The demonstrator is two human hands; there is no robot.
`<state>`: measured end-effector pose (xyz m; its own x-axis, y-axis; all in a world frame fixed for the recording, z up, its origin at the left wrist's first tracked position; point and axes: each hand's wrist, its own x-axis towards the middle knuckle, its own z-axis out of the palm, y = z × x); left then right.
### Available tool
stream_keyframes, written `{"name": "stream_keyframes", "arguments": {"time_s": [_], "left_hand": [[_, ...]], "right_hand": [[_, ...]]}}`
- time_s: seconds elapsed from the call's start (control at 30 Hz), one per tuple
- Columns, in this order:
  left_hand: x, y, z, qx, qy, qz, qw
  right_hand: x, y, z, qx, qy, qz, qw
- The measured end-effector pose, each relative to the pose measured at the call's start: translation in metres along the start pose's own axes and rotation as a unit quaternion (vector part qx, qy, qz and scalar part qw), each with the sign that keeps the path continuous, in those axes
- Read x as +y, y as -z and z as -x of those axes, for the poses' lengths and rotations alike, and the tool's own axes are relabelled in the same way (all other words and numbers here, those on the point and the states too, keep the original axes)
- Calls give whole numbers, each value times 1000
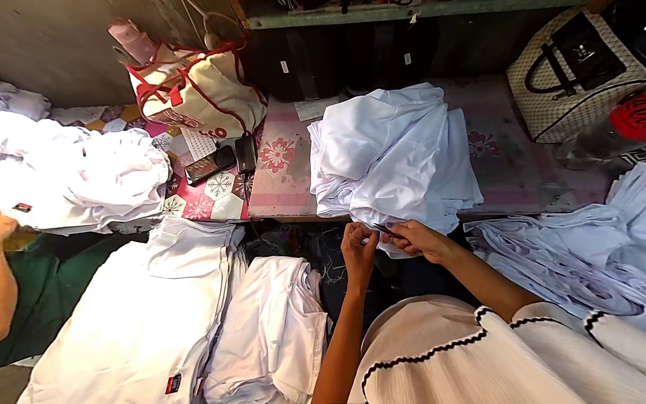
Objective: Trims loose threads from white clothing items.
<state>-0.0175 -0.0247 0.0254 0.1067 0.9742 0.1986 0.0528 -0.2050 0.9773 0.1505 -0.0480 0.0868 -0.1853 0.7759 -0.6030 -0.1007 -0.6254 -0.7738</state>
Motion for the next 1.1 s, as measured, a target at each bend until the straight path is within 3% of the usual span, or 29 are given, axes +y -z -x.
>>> {"name": "stream_keyframes", "arguments": {"time_s": [0.13, 0.27, 0.4, 0.53, 0.7, 0.77, 0.83, 0.87, 0.97, 1.0, 1.1], "left_hand": [[-1, 4, 5, 3, 7, -20, 1000], [6, 9, 5, 27, -1, -120, 992], [-4, -8, -13, 60, -83, -218, 971], [-26, -18, -23, 67, -139, -226, 962], [-21, 14, -7, -16, -33, -166, 985], [-9, 34, 0, -116, 50, -231, 965], [12, 45, 0, -174, 130, -305, 927], [20, 44, 0, -144, 118, -313, 931], [23, 20, -8, 0, -38, -292, 956], [18, 9, -14, 21, -67, -286, 955], [-7, -16, -26, 48, -86, -268, 958]], "right_hand": [[4, 1, -1, 21, 10, -4, 1000], [3, 4, 9, 13, 12, 1, 1000], [-9, -4, 8, 11, 29, 10, 999], [-11, -7, 1, 24, 49, 15, 998], [-3, 2, 5, 12, 29, 17, 999], [-4, 1, 10, 9, 31, 27, 999], [-8, -5, 16, 51, 101, 107, 988], [-9, -9, 17, 93, 163, 182, 965], [-11, -17, 9, 199, 283, 355, 869], [-12, -19, 5, 200, 277, 368, 865], [-20, -21, -2, 144, 199, 335, 909]]}}
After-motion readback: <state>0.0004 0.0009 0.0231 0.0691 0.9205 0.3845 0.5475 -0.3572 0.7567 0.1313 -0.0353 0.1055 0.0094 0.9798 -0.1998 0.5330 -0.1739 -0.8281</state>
